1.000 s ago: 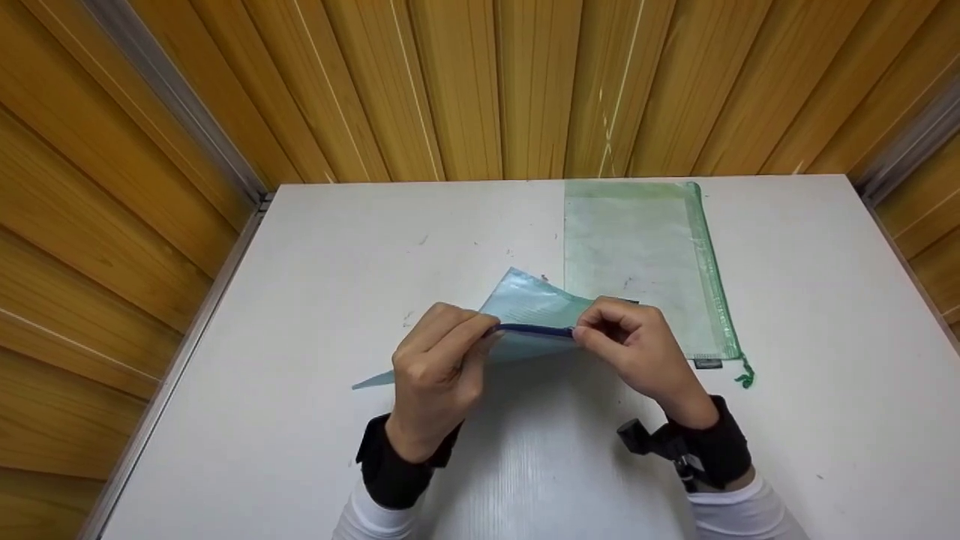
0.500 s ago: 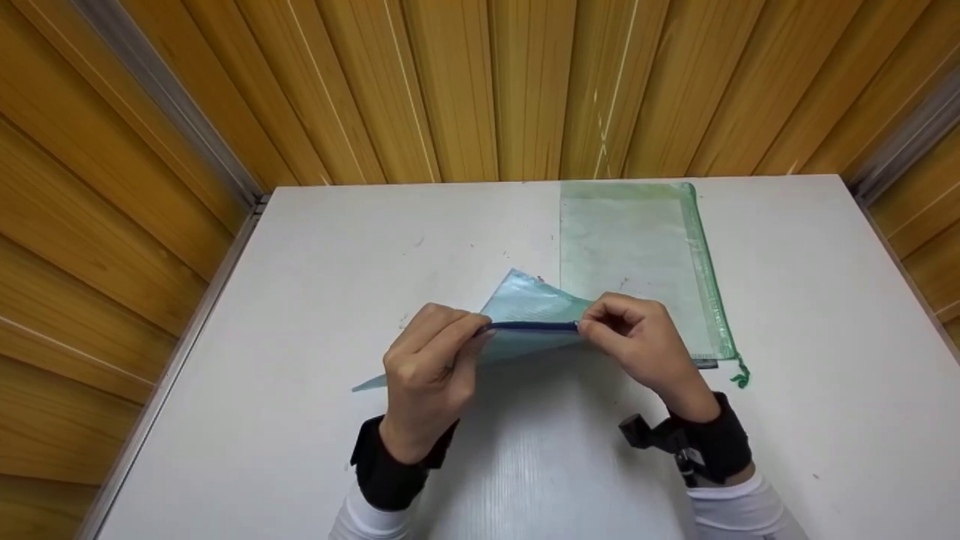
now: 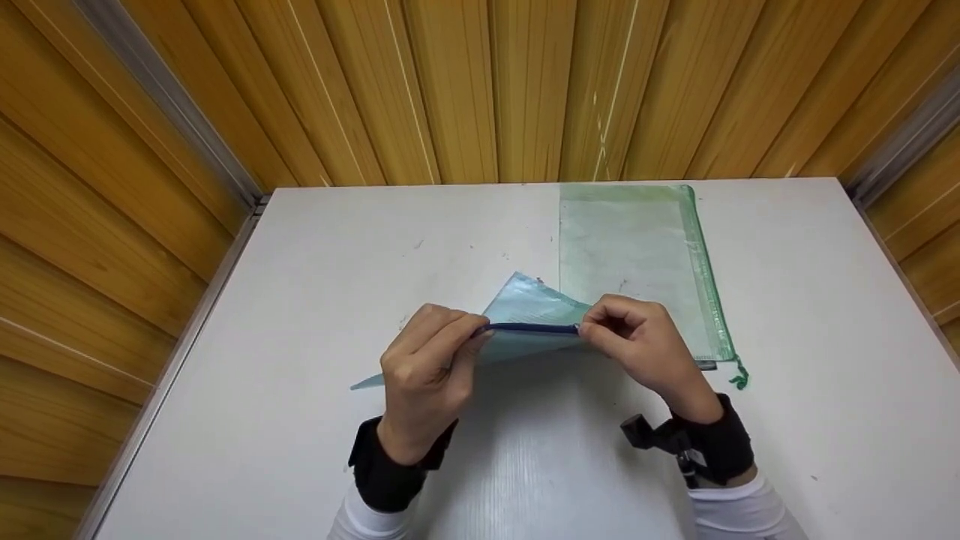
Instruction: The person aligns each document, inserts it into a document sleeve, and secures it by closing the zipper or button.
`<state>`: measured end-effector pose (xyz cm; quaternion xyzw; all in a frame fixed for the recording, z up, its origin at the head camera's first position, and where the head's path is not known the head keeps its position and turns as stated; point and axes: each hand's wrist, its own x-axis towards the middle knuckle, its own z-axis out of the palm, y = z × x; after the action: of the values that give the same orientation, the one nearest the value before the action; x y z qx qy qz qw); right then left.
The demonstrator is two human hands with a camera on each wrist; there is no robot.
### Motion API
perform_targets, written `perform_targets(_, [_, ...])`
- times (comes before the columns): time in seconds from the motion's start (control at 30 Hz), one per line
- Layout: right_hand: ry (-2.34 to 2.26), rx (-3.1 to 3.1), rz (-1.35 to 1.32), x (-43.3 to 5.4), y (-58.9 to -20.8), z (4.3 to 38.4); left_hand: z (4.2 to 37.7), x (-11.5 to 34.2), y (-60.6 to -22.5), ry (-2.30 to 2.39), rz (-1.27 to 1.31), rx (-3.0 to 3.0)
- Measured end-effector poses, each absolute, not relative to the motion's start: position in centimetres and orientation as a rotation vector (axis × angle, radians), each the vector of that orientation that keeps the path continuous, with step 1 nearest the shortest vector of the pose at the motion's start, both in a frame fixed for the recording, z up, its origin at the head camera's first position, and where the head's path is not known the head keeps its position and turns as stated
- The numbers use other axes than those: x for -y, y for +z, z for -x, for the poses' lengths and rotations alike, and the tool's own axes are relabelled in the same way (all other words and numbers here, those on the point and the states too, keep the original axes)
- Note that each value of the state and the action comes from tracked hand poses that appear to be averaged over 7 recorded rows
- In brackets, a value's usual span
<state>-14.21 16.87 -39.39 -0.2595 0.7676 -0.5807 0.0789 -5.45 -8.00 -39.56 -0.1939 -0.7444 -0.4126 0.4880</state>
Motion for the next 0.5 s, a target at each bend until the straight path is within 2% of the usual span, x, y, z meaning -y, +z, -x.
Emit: perform_targets(0.5, [-1.651,-2.336,0.680,-17.33,-39.50,14.78,5.45,8.30,-39.25,-0.969,0.453,1.794])
